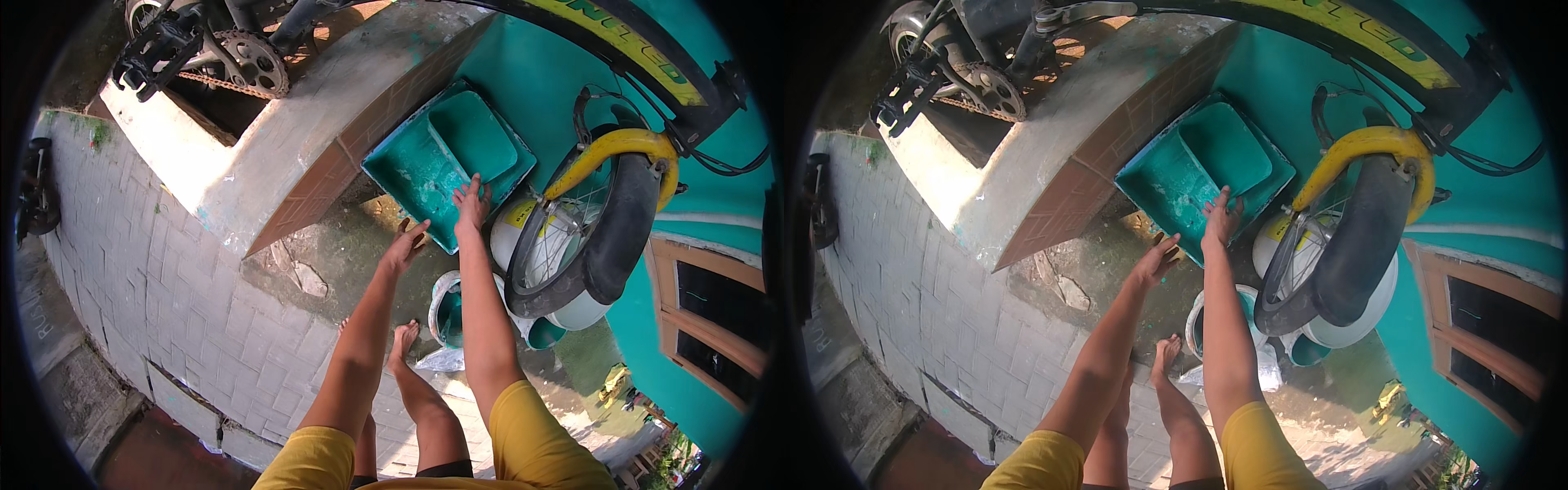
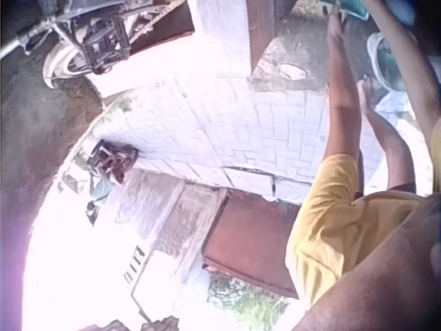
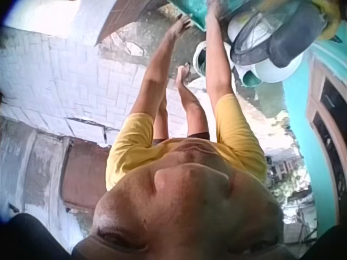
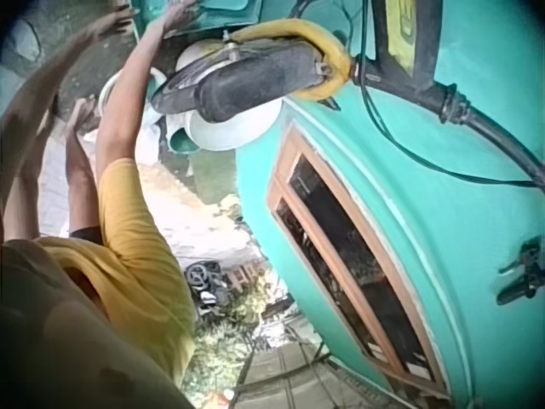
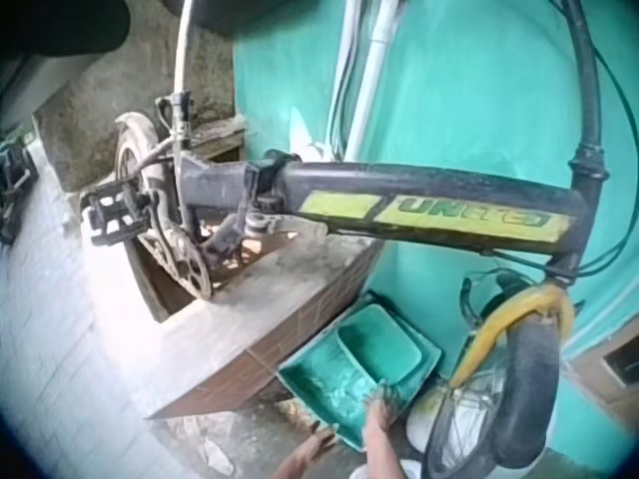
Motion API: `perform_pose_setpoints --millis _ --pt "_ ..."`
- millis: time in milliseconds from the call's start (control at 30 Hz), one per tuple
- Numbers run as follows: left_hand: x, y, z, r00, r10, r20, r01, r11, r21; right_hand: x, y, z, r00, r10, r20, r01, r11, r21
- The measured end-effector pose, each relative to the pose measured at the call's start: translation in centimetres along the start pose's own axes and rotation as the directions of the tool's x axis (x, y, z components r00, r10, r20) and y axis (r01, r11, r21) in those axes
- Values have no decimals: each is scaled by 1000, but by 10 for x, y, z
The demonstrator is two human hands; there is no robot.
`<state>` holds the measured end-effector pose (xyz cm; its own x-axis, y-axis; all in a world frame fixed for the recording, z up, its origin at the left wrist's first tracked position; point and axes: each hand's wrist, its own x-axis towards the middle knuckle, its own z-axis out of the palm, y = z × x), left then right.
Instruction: The person moves paint trays and buckets, then pours water from a large bucket into paint containers and stirs the mixture with a brush to prepare green paint.
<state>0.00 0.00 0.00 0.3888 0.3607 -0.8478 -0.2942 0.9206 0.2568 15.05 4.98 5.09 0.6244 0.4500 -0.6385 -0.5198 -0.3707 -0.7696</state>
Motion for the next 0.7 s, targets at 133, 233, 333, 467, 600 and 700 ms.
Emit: perform_pose_setpoints --millis 133,233,333,467,600,700 --pt "14 8 6 986 66 151 -52 995 -91 23 2 5 1000 -3 -13 3 1000 8" --pt "26 14 4 975 106 193 -82 988 -127 44 4 4 999 -14 -34 14 1000 -11" --pt "27 11 0 982 120 148 -90 977 -194 42 8 6 998 -13 -67 16 999 49" --pt "4 6 -8 975 111 192 -92 990 -107 11 6 -1 995 -53 -83 55 998 30" --pt "-50 -15 -38 986 122 115 -113 991 -77 -61 0 -23 997 -69 -40 68 997 -26" --pt "-104 -42 -73 995 96 33 -95 994 -51 -129 10 -50 999 -38 16 39 999 -22"
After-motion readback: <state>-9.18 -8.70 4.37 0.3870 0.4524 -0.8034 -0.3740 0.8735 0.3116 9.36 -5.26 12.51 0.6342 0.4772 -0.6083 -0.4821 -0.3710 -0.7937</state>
